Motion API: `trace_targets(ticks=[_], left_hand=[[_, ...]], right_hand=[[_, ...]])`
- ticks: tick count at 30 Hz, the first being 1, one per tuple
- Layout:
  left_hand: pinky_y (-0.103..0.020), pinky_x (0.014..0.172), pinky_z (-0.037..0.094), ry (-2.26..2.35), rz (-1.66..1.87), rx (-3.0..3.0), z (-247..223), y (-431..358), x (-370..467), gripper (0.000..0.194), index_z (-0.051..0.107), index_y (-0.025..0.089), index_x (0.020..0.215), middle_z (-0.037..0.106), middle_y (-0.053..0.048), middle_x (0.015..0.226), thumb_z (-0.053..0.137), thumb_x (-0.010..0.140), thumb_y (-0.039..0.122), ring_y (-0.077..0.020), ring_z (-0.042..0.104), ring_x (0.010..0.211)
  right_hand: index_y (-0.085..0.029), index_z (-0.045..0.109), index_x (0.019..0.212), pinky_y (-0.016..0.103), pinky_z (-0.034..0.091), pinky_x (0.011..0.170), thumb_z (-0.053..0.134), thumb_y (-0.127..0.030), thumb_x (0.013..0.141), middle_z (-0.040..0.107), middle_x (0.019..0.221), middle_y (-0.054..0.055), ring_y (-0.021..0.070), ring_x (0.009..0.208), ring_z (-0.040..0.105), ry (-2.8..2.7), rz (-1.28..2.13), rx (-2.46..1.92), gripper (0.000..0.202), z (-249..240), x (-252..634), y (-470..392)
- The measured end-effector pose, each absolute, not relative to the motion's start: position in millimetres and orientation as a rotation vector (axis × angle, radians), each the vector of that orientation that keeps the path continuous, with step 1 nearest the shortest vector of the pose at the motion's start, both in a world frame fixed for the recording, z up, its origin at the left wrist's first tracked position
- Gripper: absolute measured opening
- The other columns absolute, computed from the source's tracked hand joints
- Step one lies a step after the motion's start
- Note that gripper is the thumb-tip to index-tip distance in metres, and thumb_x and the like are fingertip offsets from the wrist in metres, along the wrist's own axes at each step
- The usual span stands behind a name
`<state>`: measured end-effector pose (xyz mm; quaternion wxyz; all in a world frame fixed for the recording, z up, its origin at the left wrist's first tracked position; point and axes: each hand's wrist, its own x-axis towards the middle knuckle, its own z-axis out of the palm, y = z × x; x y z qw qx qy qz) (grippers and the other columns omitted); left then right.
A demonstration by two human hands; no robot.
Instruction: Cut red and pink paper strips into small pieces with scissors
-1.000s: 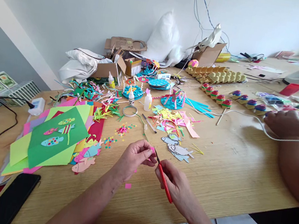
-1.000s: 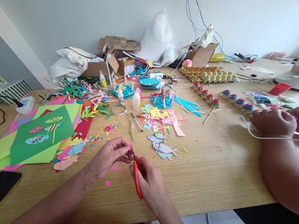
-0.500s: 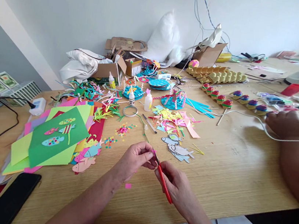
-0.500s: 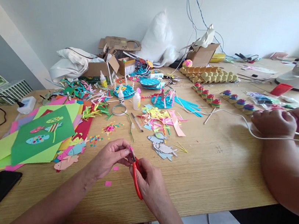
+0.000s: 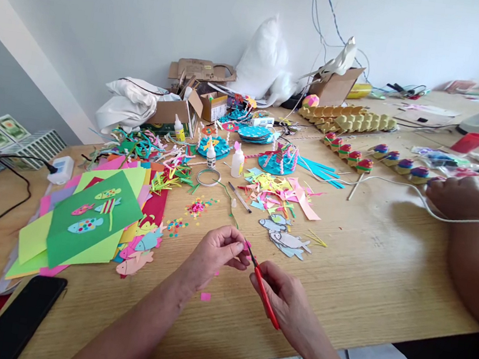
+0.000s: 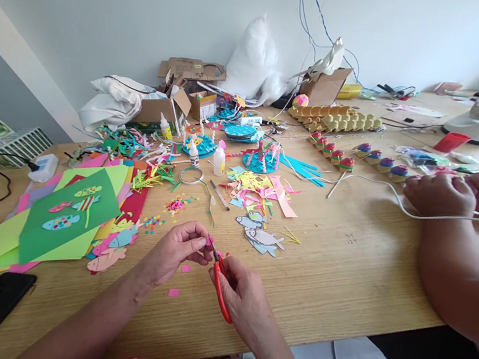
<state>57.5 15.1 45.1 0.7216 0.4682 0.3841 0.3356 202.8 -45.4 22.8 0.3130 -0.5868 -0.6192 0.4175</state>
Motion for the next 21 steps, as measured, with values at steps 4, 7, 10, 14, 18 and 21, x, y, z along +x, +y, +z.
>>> trace_targets(ticks=[4,7,10,14,18,21], left_hand=[[-0.024,0.057,0.048,0.857,0.745,1.029,44.5,15.4,57.6,0.015,0.052,0.013,0.07,0.06,-0.002,0.062,0.058,0.069,0.027,-0.0111,0.058,0.059],[-0.023,0.056,0.048,0.859,0.753,1.019,43.8,15.4,58.0,0.017,0.051,0.013,0.069,0.06,-0.001,0.063,0.059,0.068,0.028,-0.0108,0.058,0.058],[-0.023,0.055,0.047,0.865,0.755,1.01,43.2,15.3,58.5,0.018,0.05,0.014,0.069,0.059,-0.001,0.063,0.059,0.068,0.029,-0.0104,0.057,0.056],[-0.022,0.051,0.046,0.88,0.747,1.007,42.9,16.0,59.2,0.02,0.047,0.014,0.071,0.059,-0.001,0.063,0.059,0.068,0.031,-0.0097,0.056,0.052],[-0.02,0.049,0.044,0.892,0.767,1.005,41.3,17.2,59.1,0.021,0.047,0.014,0.071,0.059,0.0,0.062,0.06,0.067,0.031,-0.0086,0.055,0.05],[-0.02,0.051,0.044,0.872,0.791,0.99,39.2,17.0,57.9,0.019,0.048,0.014,0.072,0.059,0.0,0.061,0.06,0.068,0.028,-0.0089,0.055,0.052]], right_hand=[[-0.018,0.041,0.061,0.02,0.023,0.044,0.039,-0.04,0.08,0.03,0.053,-0.006,0.0078,0.049,0.028,-1.634,1.112,-1.558,0.03,21.8,203.4,-46.9],[-0.018,0.042,0.061,0.02,0.023,0.044,0.038,-0.04,0.081,0.031,0.053,-0.006,0.0081,0.049,0.029,-1.646,1.109,-1.567,0.03,21.4,203.8,-47.8],[-0.018,0.043,0.062,0.02,0.023,0.044,0.038,-0.041,0.081,0.031,0.052,-0.006,0.0082,0.049,0.029,-1.657,1.101,-1.575,0.03,21.1,204.3,-47.7],[-0.018,0.043,0.061,0.02,0.024,0.044,0.039,-0.041,0.08,0.032,0.052,-0.006,0.008,0.048,0.03,-1.658,1.096,-1.589,0.03,19.4,204.5,-46.7],[-0.018,0.044,0.063,0.019,0.025,0.043,0.039,-0.041,0.08,0.033,0.051,-0.006,0.008,0.047,0.031,-1.631,1.124,-1.581,0.029,17.3,204.3,-46.6],[-0.019,0.042,0.064,0.019,0.028,0.044,0.036,-0.04,0.082,0.036,0.052,-0.006,0.0083,0.047,0.036,-1.613,1.169,-1.556,0.028,18.5,203.2,-47.1]])
